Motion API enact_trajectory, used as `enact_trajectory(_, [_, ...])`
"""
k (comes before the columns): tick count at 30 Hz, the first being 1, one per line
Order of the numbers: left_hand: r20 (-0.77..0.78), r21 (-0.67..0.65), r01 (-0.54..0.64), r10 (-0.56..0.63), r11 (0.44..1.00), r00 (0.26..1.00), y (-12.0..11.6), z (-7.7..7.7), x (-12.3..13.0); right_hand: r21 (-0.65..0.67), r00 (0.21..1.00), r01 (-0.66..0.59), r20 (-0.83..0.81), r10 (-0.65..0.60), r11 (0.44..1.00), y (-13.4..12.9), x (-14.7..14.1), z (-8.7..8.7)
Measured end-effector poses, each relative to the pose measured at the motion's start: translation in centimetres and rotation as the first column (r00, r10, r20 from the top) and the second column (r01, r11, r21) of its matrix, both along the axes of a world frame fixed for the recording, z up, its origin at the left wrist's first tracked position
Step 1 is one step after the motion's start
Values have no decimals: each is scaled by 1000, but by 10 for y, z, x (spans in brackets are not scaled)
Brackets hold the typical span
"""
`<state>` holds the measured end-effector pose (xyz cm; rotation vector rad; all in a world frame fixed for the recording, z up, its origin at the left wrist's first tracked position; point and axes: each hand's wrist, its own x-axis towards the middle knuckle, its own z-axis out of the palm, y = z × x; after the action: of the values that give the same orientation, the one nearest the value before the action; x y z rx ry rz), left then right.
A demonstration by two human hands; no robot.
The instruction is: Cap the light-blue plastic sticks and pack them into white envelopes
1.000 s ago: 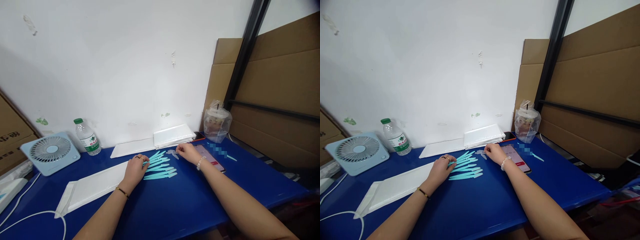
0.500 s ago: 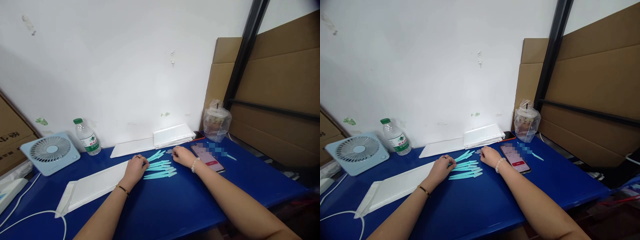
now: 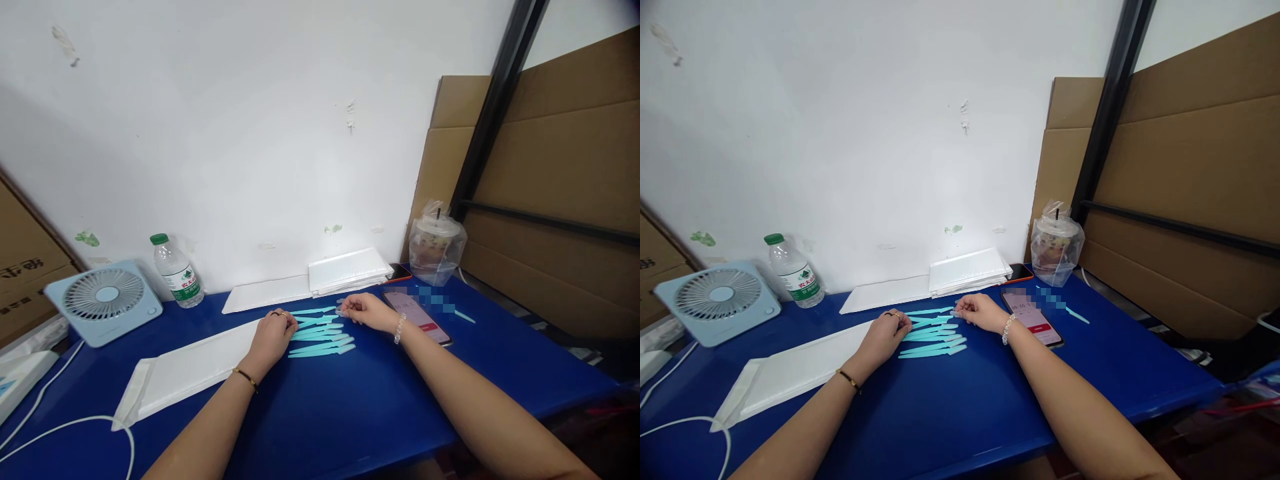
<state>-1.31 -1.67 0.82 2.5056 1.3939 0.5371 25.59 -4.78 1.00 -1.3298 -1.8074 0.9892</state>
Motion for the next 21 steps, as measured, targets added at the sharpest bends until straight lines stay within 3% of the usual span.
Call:
enact_trajectory(11, [27,-3,15,-15,1000,1000,-5,4,5,40,997,-73,11,72,997,1,-9,-10])
enact_trajectory(17, [-1,-66,55,-55,996,999,-8,9,5,38,992,-103,80,100,994,-1,-8,-5])
enact_trajectory(19, [-5,-55,66,-67,996,998,-6,9,4,111,986,-45,167,26,993,0,-1,-2])
enact_trajectory(21, [-10,-1,34,-34,999,999,-2,8,2,261,956,61,261,-132,963,4,8,-1])
